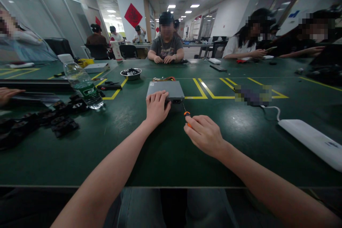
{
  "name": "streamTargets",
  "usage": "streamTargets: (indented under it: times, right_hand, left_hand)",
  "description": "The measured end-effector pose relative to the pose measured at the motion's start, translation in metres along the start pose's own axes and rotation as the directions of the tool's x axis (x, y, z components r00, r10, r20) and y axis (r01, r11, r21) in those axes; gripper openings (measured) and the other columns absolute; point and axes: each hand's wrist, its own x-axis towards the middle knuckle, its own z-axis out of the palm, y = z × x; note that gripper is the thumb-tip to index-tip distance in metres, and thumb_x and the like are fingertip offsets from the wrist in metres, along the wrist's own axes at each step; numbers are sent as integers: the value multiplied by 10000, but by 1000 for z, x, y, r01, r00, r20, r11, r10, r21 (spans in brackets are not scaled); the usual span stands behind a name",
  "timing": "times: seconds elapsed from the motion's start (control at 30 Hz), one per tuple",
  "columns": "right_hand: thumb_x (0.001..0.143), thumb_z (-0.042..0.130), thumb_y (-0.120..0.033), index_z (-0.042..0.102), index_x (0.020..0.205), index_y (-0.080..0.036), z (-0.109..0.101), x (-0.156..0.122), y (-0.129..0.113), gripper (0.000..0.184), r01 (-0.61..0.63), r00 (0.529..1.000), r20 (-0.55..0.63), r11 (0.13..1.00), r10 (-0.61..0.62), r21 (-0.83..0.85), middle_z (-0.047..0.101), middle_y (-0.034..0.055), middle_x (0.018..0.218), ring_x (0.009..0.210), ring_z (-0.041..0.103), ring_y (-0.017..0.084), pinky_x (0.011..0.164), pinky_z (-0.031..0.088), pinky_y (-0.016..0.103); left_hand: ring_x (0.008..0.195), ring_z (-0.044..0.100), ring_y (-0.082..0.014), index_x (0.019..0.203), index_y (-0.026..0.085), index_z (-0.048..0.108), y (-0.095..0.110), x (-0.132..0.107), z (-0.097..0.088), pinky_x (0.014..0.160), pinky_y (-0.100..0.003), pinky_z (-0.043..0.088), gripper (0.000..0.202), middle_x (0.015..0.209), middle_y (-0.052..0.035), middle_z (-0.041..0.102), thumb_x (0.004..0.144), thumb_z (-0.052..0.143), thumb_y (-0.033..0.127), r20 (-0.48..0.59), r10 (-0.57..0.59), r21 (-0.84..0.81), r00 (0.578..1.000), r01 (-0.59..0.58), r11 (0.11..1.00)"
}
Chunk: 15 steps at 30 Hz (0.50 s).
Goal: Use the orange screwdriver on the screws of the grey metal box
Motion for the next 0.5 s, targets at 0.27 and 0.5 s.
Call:
streamTargets:
  times: [0.27,0.5]
  right_hand:
    - [759,553,-122,548,783,-172,-5,1,7,56,-33,989,-142,999,34,10,644,76,862,729,558,138,679,445,269]
    - [751,567,-115,527,849,-184,-3,-1,2,126,36,979,-203,996,-18,83,631,79,915,782,568,133,720,465,274]
  left_hand:
    - [1151,417,-245,1154,235,480,-1,0,1,971,-417,260,312,1251,-62,509,854,448,316,7,6,-4,1000,-6,1000]
    - [1158,418,-233,1148,239,480,-2,0,1,974,-410,260,300,1252,-50,514,860,442,313,5,7,5,1000,-7,1000]
